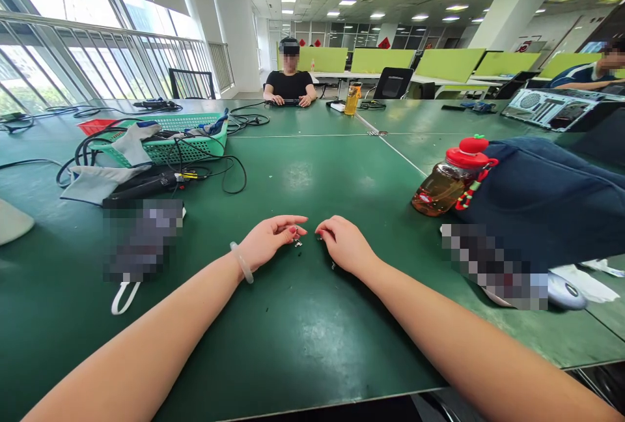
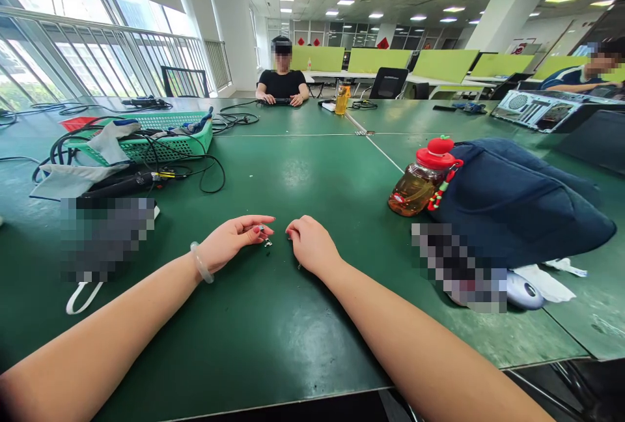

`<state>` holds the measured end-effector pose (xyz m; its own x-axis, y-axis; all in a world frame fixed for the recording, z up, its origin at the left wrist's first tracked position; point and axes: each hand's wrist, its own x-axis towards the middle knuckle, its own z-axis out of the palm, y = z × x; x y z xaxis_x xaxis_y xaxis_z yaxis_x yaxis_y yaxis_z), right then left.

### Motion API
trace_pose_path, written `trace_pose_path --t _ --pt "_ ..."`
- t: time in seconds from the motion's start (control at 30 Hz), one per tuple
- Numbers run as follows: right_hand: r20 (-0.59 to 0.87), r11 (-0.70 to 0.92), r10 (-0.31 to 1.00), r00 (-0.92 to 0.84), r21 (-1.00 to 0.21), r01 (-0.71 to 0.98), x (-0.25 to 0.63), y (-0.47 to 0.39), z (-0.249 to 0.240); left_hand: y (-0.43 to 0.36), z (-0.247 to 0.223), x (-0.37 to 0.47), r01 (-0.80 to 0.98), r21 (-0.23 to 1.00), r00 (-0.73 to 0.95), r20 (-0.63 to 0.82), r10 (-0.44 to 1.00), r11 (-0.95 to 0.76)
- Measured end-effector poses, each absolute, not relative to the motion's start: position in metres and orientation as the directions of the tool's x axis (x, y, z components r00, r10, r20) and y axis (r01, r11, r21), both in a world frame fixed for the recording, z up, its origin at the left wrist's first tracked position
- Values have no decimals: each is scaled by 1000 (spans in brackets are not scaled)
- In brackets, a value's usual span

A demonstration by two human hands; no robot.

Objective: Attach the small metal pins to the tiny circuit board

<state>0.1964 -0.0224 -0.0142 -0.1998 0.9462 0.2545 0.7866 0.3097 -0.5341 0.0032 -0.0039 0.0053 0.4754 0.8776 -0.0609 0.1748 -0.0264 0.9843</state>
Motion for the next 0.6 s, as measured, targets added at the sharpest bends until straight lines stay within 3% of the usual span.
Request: trace_pose_path --t 0.17,0.33,0.47,0.6 --pt "200 353 936 -291 -539 764 198 -23 -13 -10 5 11 113 993 577 -87 812 25" --pt "136 408 902 -410 -581 705 204 -29 -5 -4 7 4 316 933 459 6 889 -170" --pt "-44 354 880 -473 -604 714 220 -30 7 -1 6 2 473 851 389 32 921 -229" --pt "-170 323 845 -507 -593 737 232 -29 11 -4 2 8 460 857 402 31 915 -232"
